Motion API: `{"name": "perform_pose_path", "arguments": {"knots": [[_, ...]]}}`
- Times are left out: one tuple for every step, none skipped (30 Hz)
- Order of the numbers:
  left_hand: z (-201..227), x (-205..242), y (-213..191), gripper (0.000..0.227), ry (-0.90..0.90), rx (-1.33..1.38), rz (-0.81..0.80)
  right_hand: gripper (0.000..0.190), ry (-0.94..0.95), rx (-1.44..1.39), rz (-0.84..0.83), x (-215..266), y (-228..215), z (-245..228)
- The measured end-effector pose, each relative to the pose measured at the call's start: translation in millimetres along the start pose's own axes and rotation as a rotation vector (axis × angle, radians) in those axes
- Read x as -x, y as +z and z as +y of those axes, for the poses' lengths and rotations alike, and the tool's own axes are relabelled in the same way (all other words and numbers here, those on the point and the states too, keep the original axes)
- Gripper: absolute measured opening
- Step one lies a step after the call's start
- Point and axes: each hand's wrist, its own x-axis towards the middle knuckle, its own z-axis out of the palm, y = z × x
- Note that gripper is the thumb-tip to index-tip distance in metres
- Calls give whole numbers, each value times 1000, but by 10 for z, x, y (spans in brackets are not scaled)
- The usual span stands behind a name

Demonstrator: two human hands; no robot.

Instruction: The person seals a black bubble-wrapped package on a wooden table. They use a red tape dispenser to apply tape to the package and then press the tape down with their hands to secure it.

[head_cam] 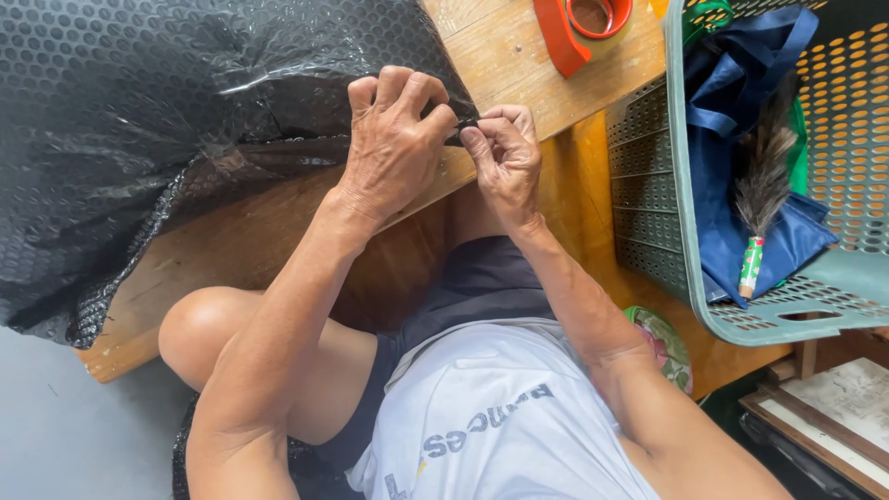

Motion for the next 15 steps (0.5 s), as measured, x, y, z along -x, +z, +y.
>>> {"name": "perform_pose_path", "arguments": {"knots": [[7,-9,-3,21,-1,-6,-3,14,23,-53,20,6,17,14],[8,-21,-7,19,0,-12,-6,11,45,-105,42,7,38,27],[-4,-20,-3,19,6,-8,-5,11,45,-102,48,-2,42,27],[-9,-14,-4,19,16,-28,-18,12,96,-120,43,-4,44,23],[-17,-9,-4,19,27,-49,-31,13,146,-139,38,-8,47,18],[-13,-14,4,19,29,-47,-34,13,148,-139,41,-8,50,41],[-11,-20,12,18,30,-62,-34,12,227,-249,34,-9,53,63],[-11,-25,16,17,30,-80,-36,19,306,-361,26,-11,62,85],[1,-39,3,17,31,-80,-40,19,309,-364,28,-21,64,106],[16,-52,-1,17,22,-95,-30,19,359,-430,25,-29,60,134],[33,-63,-2,19,13,-110,-21,20,408,-497,22,-32,55,164],[43,-74,-14,19,17,-107,-22,20,409,-496,26,-38,66,163],[55,-87,-22,17,3,-103,-17,19,468,-541,43,-46,75,167],[75,-101,-23,15,-11,-96,-15,19,529,-584,62,-44,72,171],[71,-101,-12,15,-9,-90,-18,19,533,-582,68,-46,61,174]]}}
